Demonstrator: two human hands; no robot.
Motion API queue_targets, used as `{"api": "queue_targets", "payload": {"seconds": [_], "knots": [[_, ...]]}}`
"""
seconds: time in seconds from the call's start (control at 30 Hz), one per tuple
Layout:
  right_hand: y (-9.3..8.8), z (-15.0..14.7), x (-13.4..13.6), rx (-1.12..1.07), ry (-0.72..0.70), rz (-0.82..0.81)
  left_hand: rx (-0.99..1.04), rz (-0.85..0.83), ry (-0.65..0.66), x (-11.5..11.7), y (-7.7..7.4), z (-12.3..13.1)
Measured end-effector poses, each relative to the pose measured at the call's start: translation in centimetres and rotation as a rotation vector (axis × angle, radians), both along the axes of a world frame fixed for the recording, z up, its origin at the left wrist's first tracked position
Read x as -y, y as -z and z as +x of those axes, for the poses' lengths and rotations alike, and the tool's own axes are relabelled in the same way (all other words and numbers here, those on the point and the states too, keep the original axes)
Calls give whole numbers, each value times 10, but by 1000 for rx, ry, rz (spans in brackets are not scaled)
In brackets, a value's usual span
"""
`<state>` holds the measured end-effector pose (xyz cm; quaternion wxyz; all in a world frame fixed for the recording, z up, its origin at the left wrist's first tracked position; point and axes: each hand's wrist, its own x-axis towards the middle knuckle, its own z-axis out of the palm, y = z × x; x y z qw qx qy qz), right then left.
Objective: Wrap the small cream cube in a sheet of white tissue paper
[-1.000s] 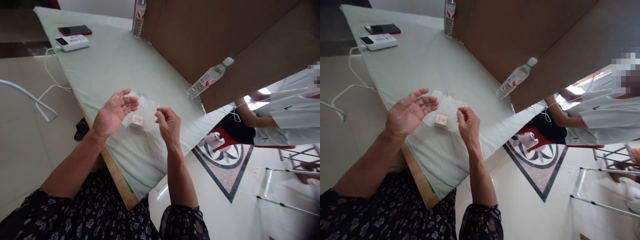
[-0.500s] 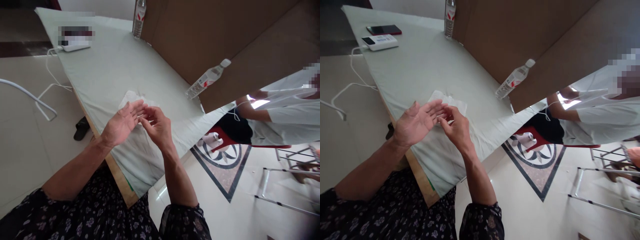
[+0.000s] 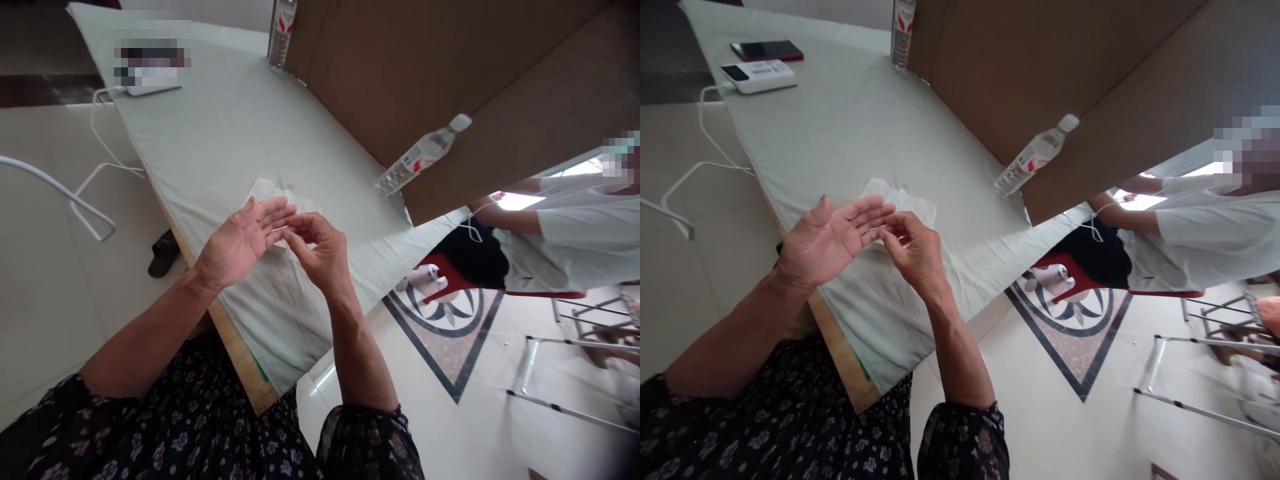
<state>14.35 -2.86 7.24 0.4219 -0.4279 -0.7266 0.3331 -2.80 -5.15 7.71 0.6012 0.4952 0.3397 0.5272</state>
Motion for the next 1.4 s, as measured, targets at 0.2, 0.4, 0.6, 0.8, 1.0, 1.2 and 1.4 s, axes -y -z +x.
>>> {"api": "queue_targets", "payload": {"seconds": [0.2,0.4,0.6,0.8,1.0,1.2,1.4], "knots": [[12,21,-27,35,157,126,-142,178,-193,-16,11,-12],[34,37,-43,352,30,-95,-943,208,-197,-43,42,-24],[21,38,-14,216,-145,-78,-909,199,-243,-25,30,-33],[18,44,6,354,-378,-236,-1133,145,102,-10,20,-42],[45,22,-14,410,-7,68,-1240,415,-59,-11,48,-25],[62,31,-26,424,99,140,-1316,323,88,-12,71,-28],[71,119,-44,370,496,80,-1361,302,112,-13,66,-23]]}}
